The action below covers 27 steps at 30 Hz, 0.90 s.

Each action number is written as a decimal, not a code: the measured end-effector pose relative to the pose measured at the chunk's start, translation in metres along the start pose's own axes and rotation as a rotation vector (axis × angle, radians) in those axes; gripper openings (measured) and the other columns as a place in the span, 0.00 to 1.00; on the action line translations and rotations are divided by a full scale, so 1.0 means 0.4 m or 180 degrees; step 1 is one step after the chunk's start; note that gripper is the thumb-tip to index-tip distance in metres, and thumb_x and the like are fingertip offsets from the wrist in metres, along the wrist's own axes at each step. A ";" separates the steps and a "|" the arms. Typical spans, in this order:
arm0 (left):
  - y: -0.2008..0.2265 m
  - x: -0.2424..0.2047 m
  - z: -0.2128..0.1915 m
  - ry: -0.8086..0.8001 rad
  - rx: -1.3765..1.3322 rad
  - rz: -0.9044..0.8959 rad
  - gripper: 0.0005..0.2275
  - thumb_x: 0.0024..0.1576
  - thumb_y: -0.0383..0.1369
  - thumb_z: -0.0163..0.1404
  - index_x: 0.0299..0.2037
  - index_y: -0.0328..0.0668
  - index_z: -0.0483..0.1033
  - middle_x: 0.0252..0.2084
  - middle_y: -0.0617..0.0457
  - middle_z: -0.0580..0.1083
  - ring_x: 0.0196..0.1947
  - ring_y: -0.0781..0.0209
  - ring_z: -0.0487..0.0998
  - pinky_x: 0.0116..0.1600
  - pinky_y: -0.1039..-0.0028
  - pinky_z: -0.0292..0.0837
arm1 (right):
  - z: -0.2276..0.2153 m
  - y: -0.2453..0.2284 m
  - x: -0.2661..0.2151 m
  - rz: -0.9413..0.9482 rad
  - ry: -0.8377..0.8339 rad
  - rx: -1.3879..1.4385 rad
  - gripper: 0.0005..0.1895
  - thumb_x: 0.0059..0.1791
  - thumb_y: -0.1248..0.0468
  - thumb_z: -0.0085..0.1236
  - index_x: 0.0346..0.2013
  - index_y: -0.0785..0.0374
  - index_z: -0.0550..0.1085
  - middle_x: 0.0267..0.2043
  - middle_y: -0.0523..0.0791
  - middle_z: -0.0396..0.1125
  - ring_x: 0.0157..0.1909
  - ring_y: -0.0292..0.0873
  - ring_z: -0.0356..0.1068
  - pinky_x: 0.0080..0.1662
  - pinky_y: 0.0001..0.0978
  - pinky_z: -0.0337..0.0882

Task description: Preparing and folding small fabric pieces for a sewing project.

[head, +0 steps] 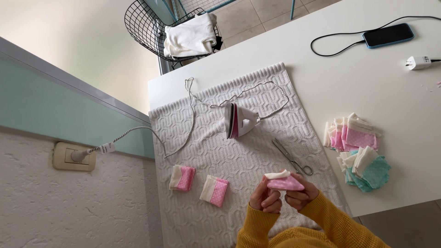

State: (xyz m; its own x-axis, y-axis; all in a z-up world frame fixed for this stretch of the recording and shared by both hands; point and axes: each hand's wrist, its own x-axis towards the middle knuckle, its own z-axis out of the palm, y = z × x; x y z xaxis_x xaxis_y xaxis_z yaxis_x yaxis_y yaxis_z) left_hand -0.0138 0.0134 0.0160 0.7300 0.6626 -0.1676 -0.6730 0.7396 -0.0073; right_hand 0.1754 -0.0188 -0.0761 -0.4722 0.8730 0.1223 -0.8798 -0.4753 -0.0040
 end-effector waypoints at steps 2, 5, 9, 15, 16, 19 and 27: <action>0.003 -0.001 -0.009 0.0066 0.0015 0.0055 0.18 0.71 0.39 0.39 0.61 0.31 0.67 0.47 0.43 0.78 0.15 0.75 0.57 0.17 0.87 0.55 | 0.027 -0.010 0.011 0.0035 0.0190 -0.0027 0.22 0.60 0.50 0.33 0.44 0.60 0.74 0.09 0.34 0.52 0.08 0.31 0.40 0.18 0.26 0.47; 0.011 0.009 -0.072 0.0096 0.0497 0.0112 0.16 0.69 0.38 0.39 0.62 0.39 0.67 0.47 0.45 0.79 0.13 0.73 0.57 0.15 0.86 0.54 | 0.053 -0.033 0.035 0.0053 0.1661 -0.0716 0.21 0.58 0.49 0.36 0.38 0.61 0.72 0.11 0.39 0.58 0.06 0.31 0.41 0.13 0.25 0.46; 0.000 0.013 -0.112 -0.0635 -0.0063 -0.0062 0.14 0.73 0.35 0.37 0.66 0.44 0.63 0.47 0.46 0.78 0.12 0.72 0.58 0.16 0.83 0.55 | 0.038 -0.038 0.047 -0.0096 0.1213 -0.0837 0.19 0.58 0.51 0.42 0.42 0.64 0.73 0.15 0.40 0.63 0.08 0.30 0.46 0.14 0.22 0.50; -0.001 -0.005 -0.007 -0.0570 -0.0111 0.0047 0.17 0.68 0.31 0.41 0.67 0.40 0.56 0.48 0.40 0.77 0.10 0.72 0.64 0.14 0.85 0.61 | 0.115 -0.038 0.067 -0.0102 0.1484 -0.1036 0.19 0.57 0.51 0.46 0.41 0.66 0.72 0.18 0.42 0.65 0.10 0.30 0.50 0.14 0.21 0.50; 0.008 -0.002 -0.012 -0.0817 0.0373 0.0072 0.17 0.68 0.29 0.43 0.67 0.41 0.56 0.48 0.42 0.77 0.12 0.72 0.65 0.15 0.84 0.62 | 0.150 -0.042 0.075 -0.0130 0.1479 -0.1068 0.18 0.56 0.52 0.48 0.42 0.66 0.72 0.18 0.42 0.65 0.09 0.30 0.51 0.13 0.21 0.51; 0.038 -0.012 0.012 -0.1026 0.1247 0.0446 0.19 0.70 0.23 0.47 0.69 0.38 0.57 0.40 0.45 0.77 0.18 0.66 0.70 0.19 0.79 0.64 | 0.222 -0.061 0.085 -0.0053 0.0816 -0.1585 0.16 0.49 0.56 0.54 0.46 0.62 0.70 0.23 0.43 0.70 0.11 0.29 0.56 0.14 0.19 0.56; 0.028 -0.014 0.194 0.0569 0.5219 0.2341 0.11 0.56 0.18 0.56 0.48 0.33 0.73 0.40 0.49 0.77 0.33 0.66 0.81 0.29 0.81 0.76 | 0.125 -0.043 0.037 -0.0386 0.1201 -0.3168 0.13 0.53 0.60 0.56 0.42 0.69 0.71 0.32 0.44 0.73 0.28 0.31 0.69 0.29 0.22 0.69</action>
State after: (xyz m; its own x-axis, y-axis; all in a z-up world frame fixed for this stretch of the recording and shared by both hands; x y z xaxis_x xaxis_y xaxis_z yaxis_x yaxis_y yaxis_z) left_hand -0.0164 0.0272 0.0932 0.2735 0.9365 0.2194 0.0516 -0.2421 0.9689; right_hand 0.1865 -0.0032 -0.0246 -0.2148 0.9669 -0.1379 -0.4904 -0.2289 -0.8409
